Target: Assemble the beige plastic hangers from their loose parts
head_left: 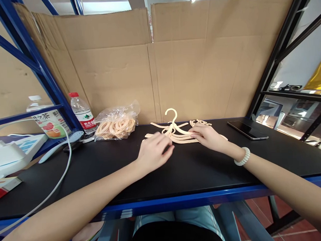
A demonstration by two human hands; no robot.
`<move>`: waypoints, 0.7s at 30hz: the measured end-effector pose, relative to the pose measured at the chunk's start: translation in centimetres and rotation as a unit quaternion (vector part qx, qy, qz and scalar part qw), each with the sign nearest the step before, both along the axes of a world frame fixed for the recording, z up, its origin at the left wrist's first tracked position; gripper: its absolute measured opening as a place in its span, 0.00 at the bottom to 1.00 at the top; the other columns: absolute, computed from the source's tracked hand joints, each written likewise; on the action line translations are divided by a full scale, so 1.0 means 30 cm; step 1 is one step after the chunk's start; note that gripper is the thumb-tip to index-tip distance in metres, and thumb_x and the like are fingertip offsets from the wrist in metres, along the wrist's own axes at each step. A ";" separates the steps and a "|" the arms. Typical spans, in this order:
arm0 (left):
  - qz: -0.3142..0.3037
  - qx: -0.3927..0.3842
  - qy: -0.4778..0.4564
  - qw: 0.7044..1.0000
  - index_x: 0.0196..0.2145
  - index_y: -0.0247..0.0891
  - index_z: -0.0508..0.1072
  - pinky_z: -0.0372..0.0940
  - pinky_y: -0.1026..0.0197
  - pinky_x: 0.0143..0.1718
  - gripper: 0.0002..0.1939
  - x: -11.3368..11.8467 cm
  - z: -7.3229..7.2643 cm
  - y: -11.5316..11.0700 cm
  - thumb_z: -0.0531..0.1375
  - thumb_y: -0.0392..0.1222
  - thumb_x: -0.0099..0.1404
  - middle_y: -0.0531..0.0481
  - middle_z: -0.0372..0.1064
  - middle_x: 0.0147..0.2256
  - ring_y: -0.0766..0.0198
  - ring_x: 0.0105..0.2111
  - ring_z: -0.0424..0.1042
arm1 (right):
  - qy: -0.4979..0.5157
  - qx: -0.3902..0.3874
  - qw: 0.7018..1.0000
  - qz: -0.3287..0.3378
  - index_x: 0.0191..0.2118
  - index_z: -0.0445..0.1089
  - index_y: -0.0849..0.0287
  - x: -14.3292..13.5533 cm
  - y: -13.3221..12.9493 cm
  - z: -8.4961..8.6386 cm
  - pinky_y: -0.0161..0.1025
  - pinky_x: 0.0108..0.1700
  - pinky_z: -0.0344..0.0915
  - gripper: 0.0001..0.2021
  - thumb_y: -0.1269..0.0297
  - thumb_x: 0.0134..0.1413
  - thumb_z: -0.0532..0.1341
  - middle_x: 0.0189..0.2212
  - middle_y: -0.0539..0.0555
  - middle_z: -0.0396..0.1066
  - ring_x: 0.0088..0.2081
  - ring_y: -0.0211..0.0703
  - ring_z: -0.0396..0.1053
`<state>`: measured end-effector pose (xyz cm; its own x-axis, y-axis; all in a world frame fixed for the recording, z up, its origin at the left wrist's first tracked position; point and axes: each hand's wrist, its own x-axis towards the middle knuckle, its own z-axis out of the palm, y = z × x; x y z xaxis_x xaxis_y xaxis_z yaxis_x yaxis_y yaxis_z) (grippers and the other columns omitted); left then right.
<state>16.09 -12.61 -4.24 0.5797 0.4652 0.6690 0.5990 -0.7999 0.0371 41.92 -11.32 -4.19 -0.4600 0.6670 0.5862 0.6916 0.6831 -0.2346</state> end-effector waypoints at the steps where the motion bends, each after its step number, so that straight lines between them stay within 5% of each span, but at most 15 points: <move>1: 0.038 0.041 0.006 0.998 0.35 0.36 0.70 0.62 0.57 0.37 0.07 -0.014 0.011 0.016 0.57 0.42 0.63 0.46 0.69 0.34 0.57 0.37 0.67 | 0.005 -0.011 1.000 -0.001 0.37 0.71 0.60 -0.001 0.001 -0.004 0.42 0.39 0.63 0.11 0.66 0.62 0.52 0.32 0.56 0.67 0.35 0.45 0.65; 3: 0.082 0.054 0.023 0.995 0.40 0.36 0.68 0.62 0.55 0.40 0.10 -0.043 0.028 0.056 0.59 0.42 0.61 0.44 0.68 0.40 0.54 0.41 0.66 | 0.009 -0.044 0.999 -0.001 0.35 0.71 0.60 -0.010 -0.001 -0.014 0.42 0.38 0.63 0.10 0.65 0.61 0.53 0.32 0.56 0.65 0.35 0.45 0.65; 7: 0.073 -0.022 0.080 0.994 0.36 0.39 0.68 0.63 0.60 0.38 0.05 -0.084 0.040 0.115 0.55 0.34 0.62 0.49 0.69 0.37 0.61 0.38 0.68 | -0.009 -0.086 0.996 0.002 0.32 0.69 0.60 -0.028 0.000 -0.039 0.41 0.35 0.62 0.09 0.68 0.59 0.53 0.31 0.55 0.63 0.32 0.42 0.63; 13: 0.092 -0.086 0.187 0.974 0.32 0.40 0.68 0.60 0.62 0.32 0.03 -0.082 0.036 0.106 0.56 0.35 0.59 0.52 0.70 0.32 0.62 0.33 0.70 | -0.029 -0.102 0.994 0.006 0.35 0.67 0.59 -0.035 0.004 -0.066 0.40 0.37 0.61 0.03 0.70 0.56 0.56 0.32 0.53 0.63 0.33 0.42 0.63; 21: 0.112 -0.119 0.214 0.963 0.34 0.42 0.71 0.62 0.61 0.33 0.07 -0.098 0.029 0.121 0.54 0.35 0.60 0.51 0.70 0.36 0.59 0.38 0.70 | -0.037 -0.099 0.994 -0.004 0.33 0.65 0.59 -0.041 0.006 -0.080 0.41 0.40 0.62 0.06 0.76 0.52 0.56 0.31 0.53 0.65 0.38 0.45 0.63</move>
